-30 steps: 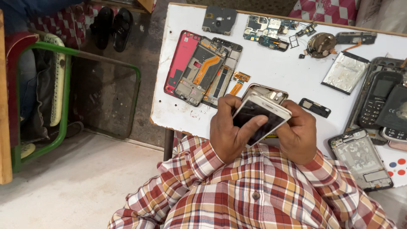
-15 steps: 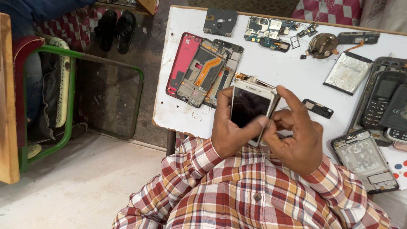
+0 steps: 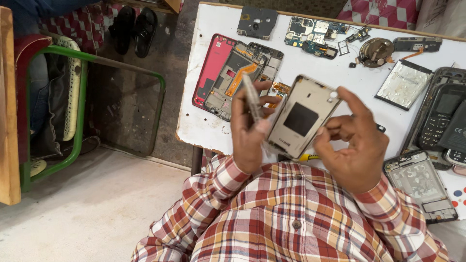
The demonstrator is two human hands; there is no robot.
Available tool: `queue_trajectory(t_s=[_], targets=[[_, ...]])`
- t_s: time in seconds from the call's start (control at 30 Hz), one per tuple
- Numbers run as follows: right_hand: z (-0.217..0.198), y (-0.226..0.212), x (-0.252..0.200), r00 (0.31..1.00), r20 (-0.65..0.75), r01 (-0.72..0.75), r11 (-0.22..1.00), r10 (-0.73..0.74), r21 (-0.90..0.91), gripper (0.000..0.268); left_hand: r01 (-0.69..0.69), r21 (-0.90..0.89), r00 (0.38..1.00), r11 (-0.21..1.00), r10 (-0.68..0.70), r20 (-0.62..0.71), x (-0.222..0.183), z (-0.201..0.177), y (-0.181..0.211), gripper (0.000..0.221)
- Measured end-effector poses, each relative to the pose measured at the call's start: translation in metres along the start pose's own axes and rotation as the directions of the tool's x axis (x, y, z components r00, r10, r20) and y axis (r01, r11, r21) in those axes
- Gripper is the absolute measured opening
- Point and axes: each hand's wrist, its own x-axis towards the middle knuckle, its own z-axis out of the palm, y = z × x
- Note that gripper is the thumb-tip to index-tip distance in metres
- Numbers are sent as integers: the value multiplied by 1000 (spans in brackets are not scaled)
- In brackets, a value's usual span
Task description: The person disassembles and reassembles mobile phones at a workbench, using a screwdriver and tweezers to remove and install internal components such as circuit boards and connectors. The person handles multiple phone frames and parts, aligning and securing components before setting the devices aside.
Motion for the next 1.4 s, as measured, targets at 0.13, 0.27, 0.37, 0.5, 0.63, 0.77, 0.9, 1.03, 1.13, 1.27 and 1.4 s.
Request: queue_trajectory(t_s=[0.13, 0.27, 0.37, 0.5, 0.63, 0.77, 0.9, 1.03, 1.13, 1.27, 1.4], targets=[[-14, 12, 14, 998, 49, -37, 994, 42, -98, 67, 215, -495, 976, 842, -204, 78, 6, -17, 1, 82], [-18, 13, 22, 989, 90, -81, 934, 120, -348, 60, 329, -673, 943, 662, -190, 275, 0, -24, 2, 72], [-17, 5, 23, 988, 89, -66, 877, 123, -477, 44, 435, -690, 894, 579, -185, 409, -2, -23, 0, 68], [-17, -11, 26, 997, 49, -53, 997, 56, -62, 26, 609, -650, 788, 455, -254, 560, -6, -19, -1, 67], [-15, -20, 40, 996, 79, 47, 998, -50, 35, 23, 731, -568, 673, 378, -264, 691, -8, -19, -6, 66], [-7, -18, 46, 988, 124, 85, 996, -88, 30, 28, 751, -560, 652, 350, -262, 711, -9, -20, -15, 63], [-4, -12, 40, 973, 145, 182, 983, -181, 2, 10, 758, -557, 648, 340, -295, 702, -11, -22, -18, 65], [-4, -10, 38, 986, 124, 94, 984, -113, 150, 9, 787, -545, 616, 288, -310, 725, -10, -21, -17, 64], [-7, -14, 40, 975, 159, 148, 988, -154, 49, 12, 755, -460, 637, 467, -357, 683, -11, -21, -13, 65], [-1, -20, 38, 978, 151, 156, 984, -141, -90, 13, 734, -390, 658, 557, -439, 612, -11, -18, -11, 69], [0, -20, 36, 956, 186, 266, 937, -227, -228, 11, 727, -370, 672, 579, -488, 556, -12, -17, -4, 72]])
